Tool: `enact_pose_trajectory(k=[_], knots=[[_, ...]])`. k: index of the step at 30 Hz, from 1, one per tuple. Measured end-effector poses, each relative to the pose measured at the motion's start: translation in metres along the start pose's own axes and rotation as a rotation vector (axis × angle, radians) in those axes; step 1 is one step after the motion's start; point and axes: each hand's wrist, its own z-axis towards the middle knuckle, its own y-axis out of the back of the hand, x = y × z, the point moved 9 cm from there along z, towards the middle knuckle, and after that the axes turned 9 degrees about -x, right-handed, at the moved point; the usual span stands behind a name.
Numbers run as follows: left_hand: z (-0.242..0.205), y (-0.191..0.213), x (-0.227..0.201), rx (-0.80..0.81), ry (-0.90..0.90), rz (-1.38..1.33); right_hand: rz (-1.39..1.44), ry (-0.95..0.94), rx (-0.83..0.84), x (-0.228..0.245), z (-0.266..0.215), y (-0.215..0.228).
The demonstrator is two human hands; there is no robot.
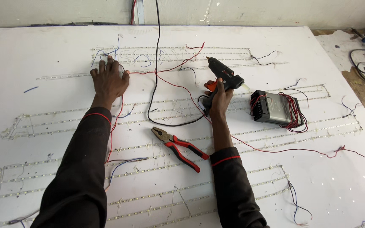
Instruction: The person uses a hot glue gun to attach LED strip lights to a white board, following a pre-drawn outline. They also use pliers to strip and connect wires to the LED strips and a power supply unit.
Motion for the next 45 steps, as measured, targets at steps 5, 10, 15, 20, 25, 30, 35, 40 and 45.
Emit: enact_pose_trajectory(k=[5, 10, 15, 20, 25, 30, 35, 40, 45], knots=[[-0.004, 0.002, 0.002, -0.067, 0.047, -0.055, -0.012, -0.015, 0.000, 0.007, -0.006, -0.002], [-0.003, 0.002, 0.008, -0.125, 0.084, -0.051, 0.014, -0.041, -0.005, 0.016, -0.014, -0.009], [0.000, -0.004, 0.010, -0.158, 0.082, -0.098, 0.049, -0.034, -0.031, -0.001, -0.001, 0.002], [0.001, -0.005, 0.014, -0.168, 0.090, -0.133, 0.048, -0.026, -0.016, -0.001, -0.001, -0.001], [-0.002, 0.004, 0.014, -0.187, 0.094, -0.211, 0.016, -0.010, -0.009, 0.002, -0.002, -0.001], [-0.002, 0.002, 0.015, -0.215, 0.087, -0.243, 0.004, 0.012, 0.005, -0.001, 0.002, -0.002], [0.001, 0.000, 0.020, -0.216, 0.096, -0.276, -0.005, -0.003, 0.004, 0.000, -0.001, -0.002], [0.007, -0.008, 0.037, -0.233, 0.169, -0.453, -0.011, -0.019, -0.003, -0.001, 0.003, -0.001], [0.015, -0.010, 0.060, -0.133, 0.071, -0.849, -0.035, -0.068, -0.014, -0.004, -0.001, 0.001]])
